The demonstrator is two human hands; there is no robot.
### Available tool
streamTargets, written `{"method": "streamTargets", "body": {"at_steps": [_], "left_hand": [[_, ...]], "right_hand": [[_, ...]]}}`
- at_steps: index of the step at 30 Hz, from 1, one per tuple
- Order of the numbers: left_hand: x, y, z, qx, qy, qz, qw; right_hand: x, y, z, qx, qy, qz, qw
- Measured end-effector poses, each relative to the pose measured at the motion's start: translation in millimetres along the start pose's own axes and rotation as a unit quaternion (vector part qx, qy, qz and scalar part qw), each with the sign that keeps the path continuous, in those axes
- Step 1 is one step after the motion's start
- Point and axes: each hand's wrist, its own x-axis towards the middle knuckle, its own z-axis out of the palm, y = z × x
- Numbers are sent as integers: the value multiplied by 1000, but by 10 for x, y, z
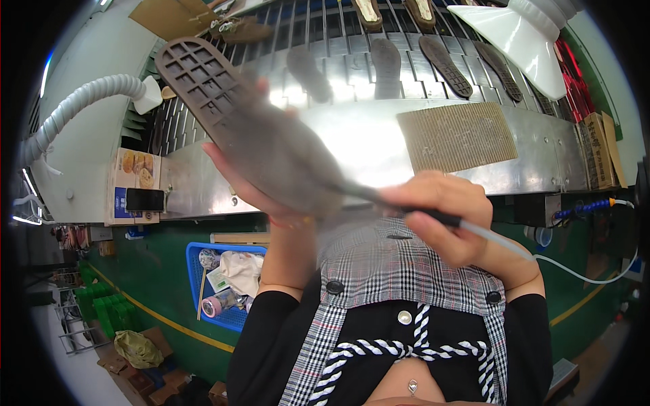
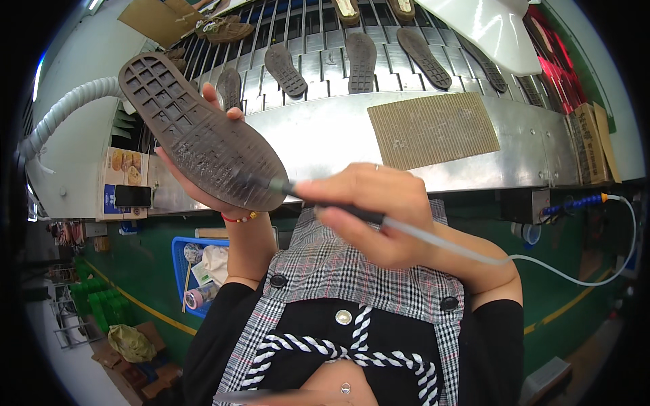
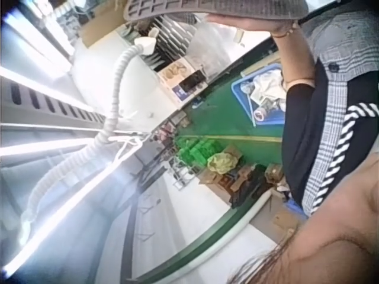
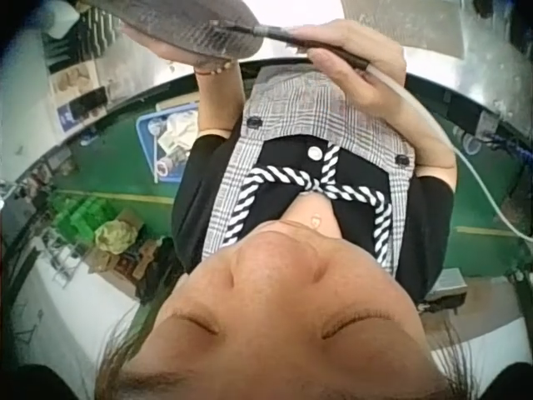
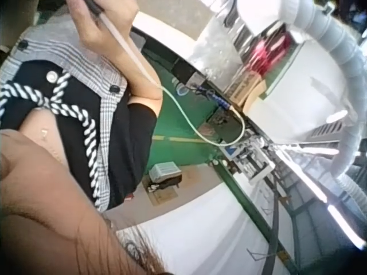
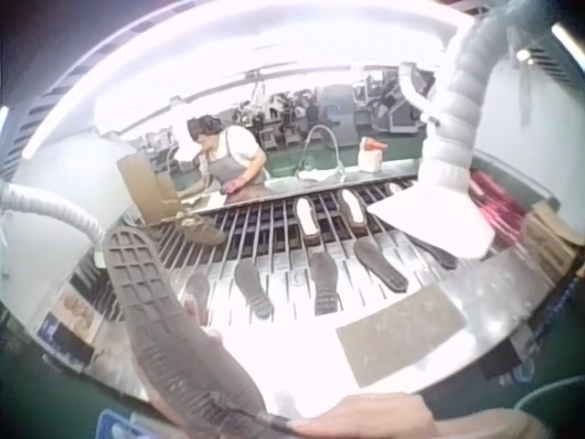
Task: Apply adhesive to shoe soles using a specialized brush tool in an industrial setting.
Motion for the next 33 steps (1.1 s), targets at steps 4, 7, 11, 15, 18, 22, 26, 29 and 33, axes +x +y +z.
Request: {"method": "streamTargets", "body": {"at_steps": [4, 7, 11, 15, 18, 22, 26, 29, 33], "left_hand": [[51, 12, 115, -4, 53, 12, 999], [33, 67, 28, 26, 107, -15, 994], [-6, 74, -148, -85, 98, -117, 985], [-42, 32, -158, -119, 66, -160, 978], [-84, 0, -200, -151, 119, -211, 958], [-135, -74, 24, -194, 202, -226, 933], [-147, -51, 19, -207, 209, -309, 904], [-149, -57, 63, -221, 204, -335, 893], [-167, -13, 147, -215, 229, -341, 886]], "right_hand": [[-23, -3, 97, 25, -28, -86, 996], [14, 23, 6, 2, -9, -47, 999], [15, -20, 36, 11, -84, -81, 993], [116, 75, -81, -23, -55, -72, 996], [85, 110, -101, 7, -117, -83, 990], [196, 164, -180, 6, -114, -82, 990], [190, 121, -286, -12, -149, -71, 986], [219, 82, -331, 24, -182, -66, 981], [231, 127, -345, -46, -117, -47, 991]]}}
